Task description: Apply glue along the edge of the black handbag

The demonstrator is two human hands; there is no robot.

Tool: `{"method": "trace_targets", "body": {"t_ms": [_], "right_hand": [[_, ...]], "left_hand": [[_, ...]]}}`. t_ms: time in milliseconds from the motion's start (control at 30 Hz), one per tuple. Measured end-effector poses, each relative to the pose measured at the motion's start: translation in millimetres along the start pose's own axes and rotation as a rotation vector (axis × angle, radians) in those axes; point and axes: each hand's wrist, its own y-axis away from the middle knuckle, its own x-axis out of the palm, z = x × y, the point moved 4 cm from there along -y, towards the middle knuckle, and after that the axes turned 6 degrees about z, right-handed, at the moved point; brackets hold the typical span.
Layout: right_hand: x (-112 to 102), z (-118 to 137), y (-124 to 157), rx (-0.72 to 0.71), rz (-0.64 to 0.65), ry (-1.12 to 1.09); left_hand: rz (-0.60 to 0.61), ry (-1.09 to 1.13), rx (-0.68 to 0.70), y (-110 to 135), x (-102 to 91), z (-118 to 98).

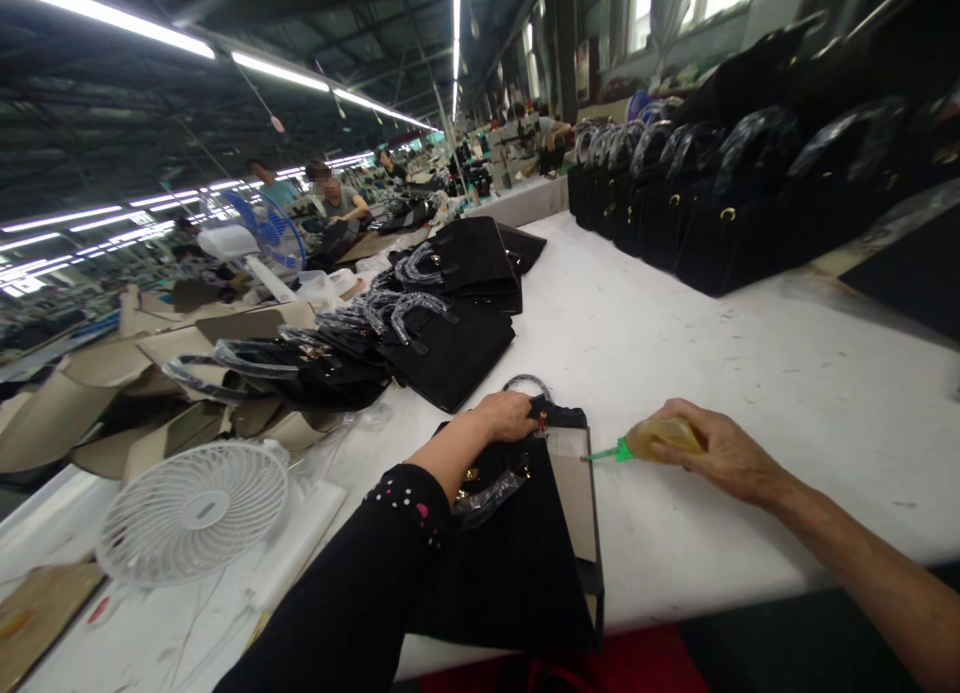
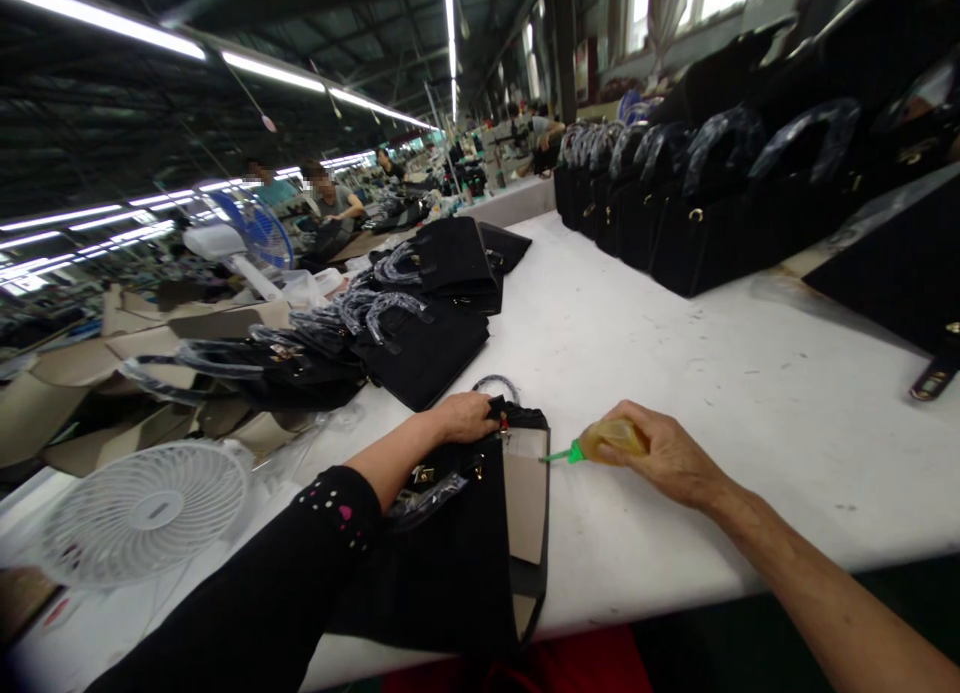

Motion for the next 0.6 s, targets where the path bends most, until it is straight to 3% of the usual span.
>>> {"method": "trace_targets", "body": {"t_ms": [67,200,367,500,600], "right_hand": [[1.4,1.1,0.4,-0.009,0.038,-0.026],[-6.2,-1.8,0.6,-0.039,-0.103,-0.015],[-2.5,-6.6,0.3,-0.027,0.062,-0.033],[-8.2,-3.0,1.9,-0.066,-0.101,-0.007],[-3.8,-0.2,2.5,-0.058,0.030,-0.030]], "left_hand": [[0.001,-0.001,-0.001,-0.2,0.2,0.2],[0.001,0.000,-0.011,1.2,-0.9,-0.1],[-0.004,0.010,-0.022,2.1,-1.8,-0.3],[-0.009,0.020,-0.038,1.7,-1.5,0.1],[-0.011,0.020,-0.037,1.9,-1.6,-0.4]]}}
